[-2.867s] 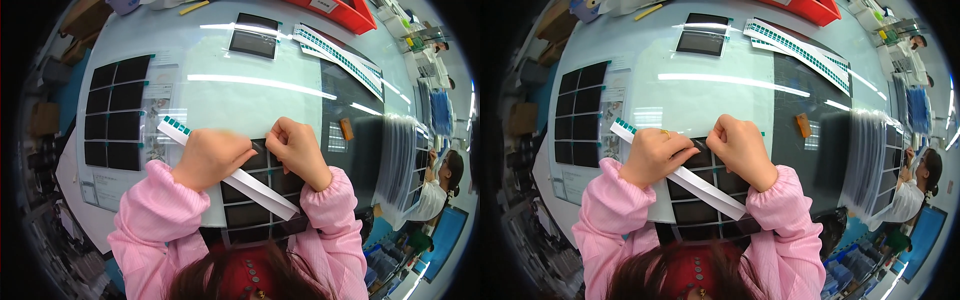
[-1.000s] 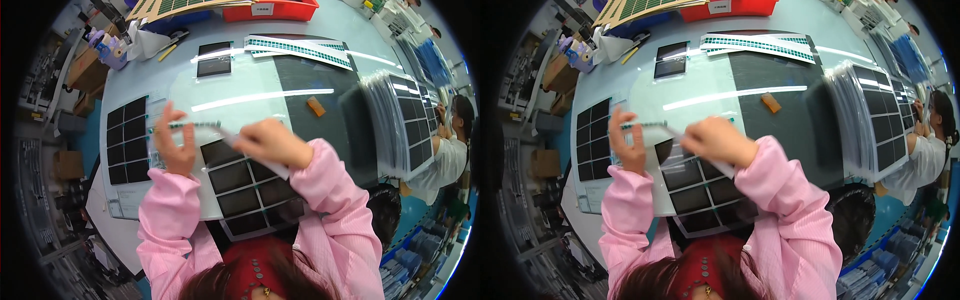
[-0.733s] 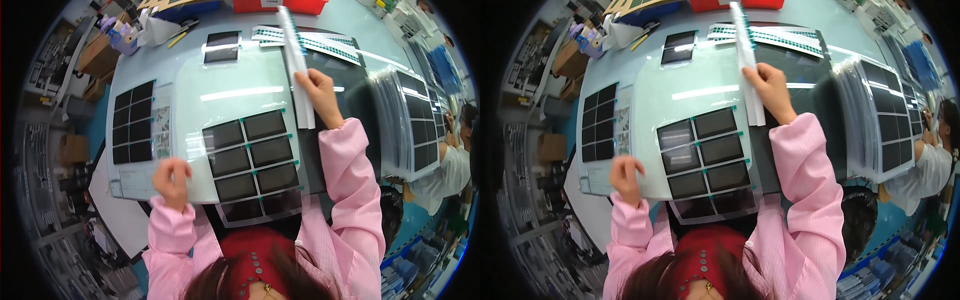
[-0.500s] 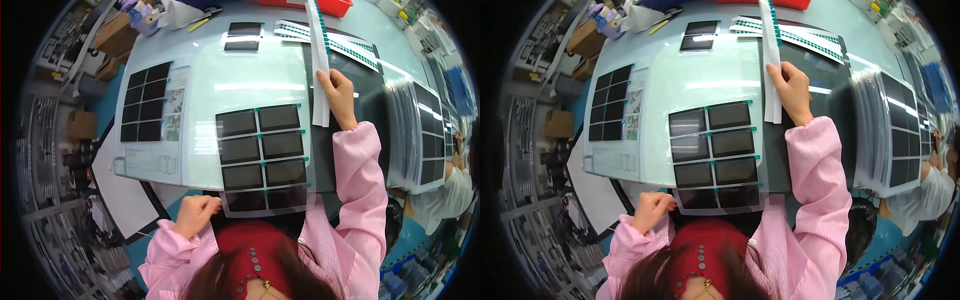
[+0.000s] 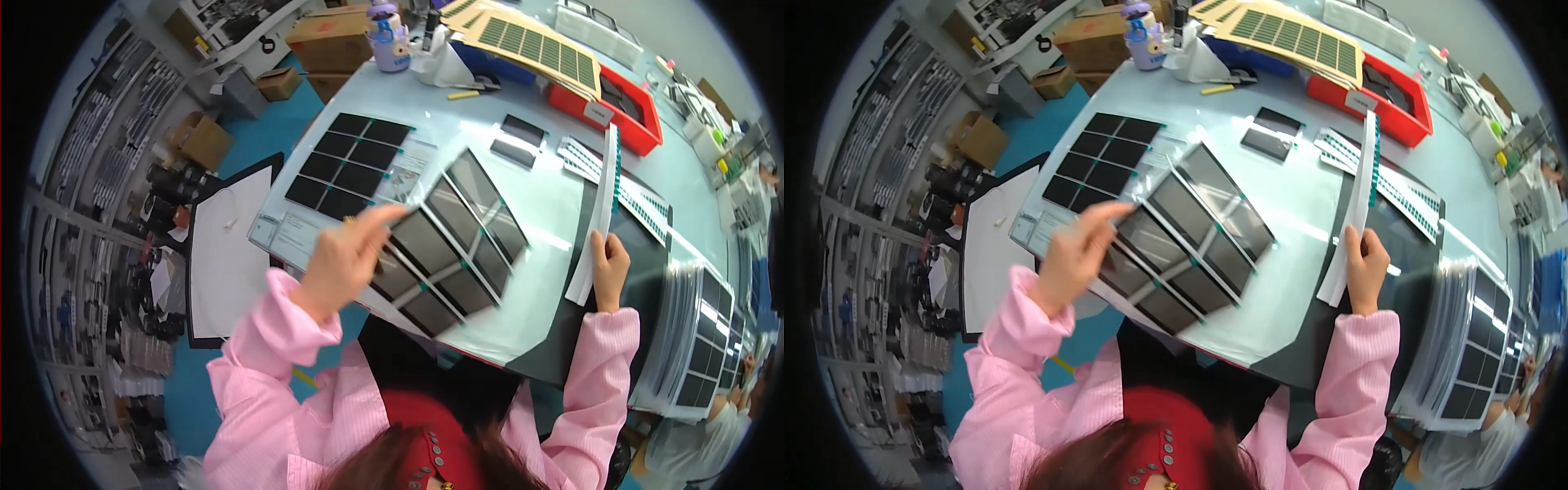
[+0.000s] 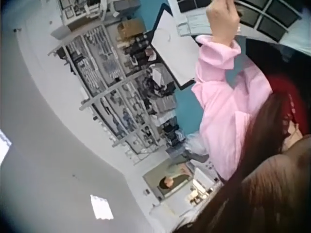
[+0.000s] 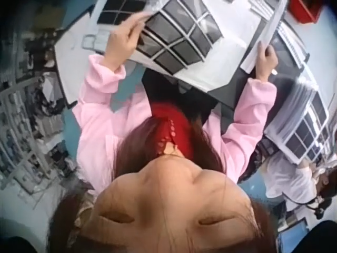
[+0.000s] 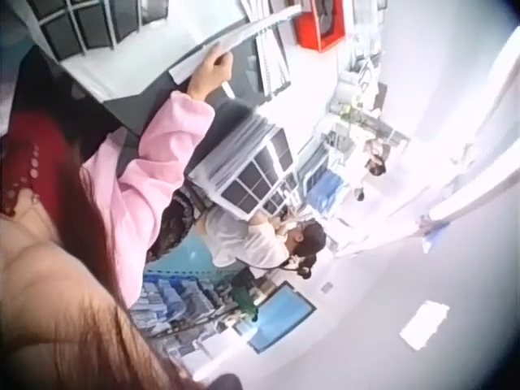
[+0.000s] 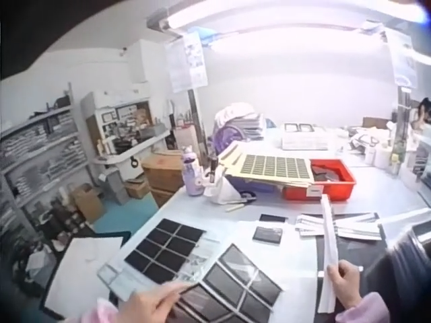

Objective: The recorder is applying adhesive strips and assembling solar panel components at a factory workstation.

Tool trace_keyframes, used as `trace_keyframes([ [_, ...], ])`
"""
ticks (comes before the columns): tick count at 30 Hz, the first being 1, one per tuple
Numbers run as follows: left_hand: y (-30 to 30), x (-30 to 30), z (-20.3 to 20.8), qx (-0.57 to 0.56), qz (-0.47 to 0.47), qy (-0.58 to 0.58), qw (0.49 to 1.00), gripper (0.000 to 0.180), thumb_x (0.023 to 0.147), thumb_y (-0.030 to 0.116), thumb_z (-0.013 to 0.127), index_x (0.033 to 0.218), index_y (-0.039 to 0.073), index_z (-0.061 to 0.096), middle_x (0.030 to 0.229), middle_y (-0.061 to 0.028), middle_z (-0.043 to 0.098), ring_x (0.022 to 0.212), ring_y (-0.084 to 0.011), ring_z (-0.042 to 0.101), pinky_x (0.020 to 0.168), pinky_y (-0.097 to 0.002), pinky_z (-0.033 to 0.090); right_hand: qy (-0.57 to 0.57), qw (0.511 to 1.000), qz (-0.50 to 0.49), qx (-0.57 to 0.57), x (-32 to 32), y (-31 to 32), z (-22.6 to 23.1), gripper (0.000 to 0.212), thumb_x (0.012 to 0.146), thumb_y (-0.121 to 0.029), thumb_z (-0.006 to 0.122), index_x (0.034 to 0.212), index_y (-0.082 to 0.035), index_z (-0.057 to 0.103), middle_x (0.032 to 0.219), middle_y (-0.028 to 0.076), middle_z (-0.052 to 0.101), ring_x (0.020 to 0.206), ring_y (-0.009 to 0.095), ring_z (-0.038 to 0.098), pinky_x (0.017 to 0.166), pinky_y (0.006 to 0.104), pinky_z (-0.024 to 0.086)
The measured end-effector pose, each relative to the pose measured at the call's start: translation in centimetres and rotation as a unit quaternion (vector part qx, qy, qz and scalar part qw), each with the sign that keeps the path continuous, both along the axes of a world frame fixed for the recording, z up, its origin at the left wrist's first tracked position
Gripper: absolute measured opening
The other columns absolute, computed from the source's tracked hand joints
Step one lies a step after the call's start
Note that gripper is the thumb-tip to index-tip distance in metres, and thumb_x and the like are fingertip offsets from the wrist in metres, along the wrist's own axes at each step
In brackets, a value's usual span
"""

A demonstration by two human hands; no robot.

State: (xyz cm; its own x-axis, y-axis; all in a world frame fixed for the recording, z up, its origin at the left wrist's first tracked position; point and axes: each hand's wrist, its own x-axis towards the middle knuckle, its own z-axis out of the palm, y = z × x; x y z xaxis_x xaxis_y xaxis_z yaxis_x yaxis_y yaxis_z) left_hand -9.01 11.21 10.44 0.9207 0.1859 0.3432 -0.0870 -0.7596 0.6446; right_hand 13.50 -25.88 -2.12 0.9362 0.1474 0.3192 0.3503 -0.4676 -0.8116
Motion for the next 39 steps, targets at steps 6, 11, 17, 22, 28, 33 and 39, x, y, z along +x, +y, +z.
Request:
trace_keyframes([
  [6,9.9,5.1,4.8,0.001,0.104,-0.023,0.994,0.04,0.1,-0.001,0.055,0.138,0.007,0.065,0.121,-0.0115,0.075,0.097,-0.015,0.071,0.085,-0.0255,0.052,0.011,1.0,-0.014,0.002,0.2,-1.0,-0.1,0.036,0.103,-0.021,0.066,0.078,-0.001,0.051,0.07,-0.005,0.041,0.067,0.005,0.036,0.057,0.0263,0.031],
  [11,28.9,2.0,-8.2,-0.053,0.128,0.099,0.985,0.043,0.098,-0.002,0.053,0.139,0.004,0.064,0.128,-0.0126,0.071,0.114,-0.0192,0.065,0.099,-0.0288,0.047,0.027,0.999,0.029,0.038,-0.2,0.9,-0.4,0.034,0.102,-0.022,0.067,0.081,0.001,0.055,0.067,-0.003,0.043,0.066,0.005,0.037,0.056,0.0267,0.031],
  [17,26.0,4.0,-10.2,-0.022,0.177,0.095,0.979,0.037,0.1,0.002,0.052,0.134,0.004,0.066,0.127,-0.0146,0.072,0.118,-0.0257,0.067,0.102,-0.0323,0.048,0.033,0.999,0.011,0.027,0.1,0.1,-0.1,0.034,0.101,-0.023,0.068,0.082,0.003,0.057,0.065,-0.001,0.045,0.064,0.006,0.038,0.056,0.027,0.034],
  [22,25.5,5.5,-9.5,0.012,0.188,0.007,0.982,0.032,0.103,0.004,0.051,0.13,0.0,0.068,0.126,-0.0119,0.073,0.118,-0.0217,0.067,0.103,-0.0297,0.047,0.026,1.0,0.007,-0.002,0.1,0.2,-0.1,0.032,0.101,-0.021,0.068,0.082,0.002,0.058,0.065,-0.001,0.046,0.064,0.006,0.039,0.056,0.0271,0.034],
  [28,25.2,5.8,-9.9,-0.007,0.194,-0.032,0.981,0.031,0.103,0.004,0.052,0.128,0.001,0.069,0.126,-0.0103,0.073,0.117,-0.0204,0.067,0.102,-0.029,0.048,0.017,1.0,0.016,-0.012,0.1,0.4,-0.1,0.034,0.102,-0.019,0.067,0.078,-0.001,0.051,0.067,-0.003,0.039,0.065,0.005,0.035,0.055,0.027,0.031],
  [33,23.7,5.6,-8.4,0.007,0.209,-0.078,0.975,0.03,0.104,0.005,0.053,0.129,0.003,0.07,0.126,-0.0105,0.073,0.116,-0.0224,0.068,0.1,-0.0293,0.049,0.017,1.0,0.016,-0.016,-0.1,0.4,0.5,0.034,0.102,-0.02,0.067,0.078,-0.001,0.051,0.068,-0.003,0.04,0.066,0.005,0.035,0.055,0.0271,0.031],
  [39,22.8,4.9,-7.1,0.012,0.214,-0.106,0.971,0.029,0.106,0.007,0.053,0.13,0.006,0.07,0.127,-0.0104,0.074,0.116,-0.0251,0.069,0.098,-0.0298,0.051,0.016,1.0,0.024,-0.01,0.0,0.3,0.0,0.035,0.103,-0.02,0.067,0.078,-0.002,0.05,0.069,-0.003,0.038,0.066,0.006,0.034,0.055,0.0274,0.03],
])
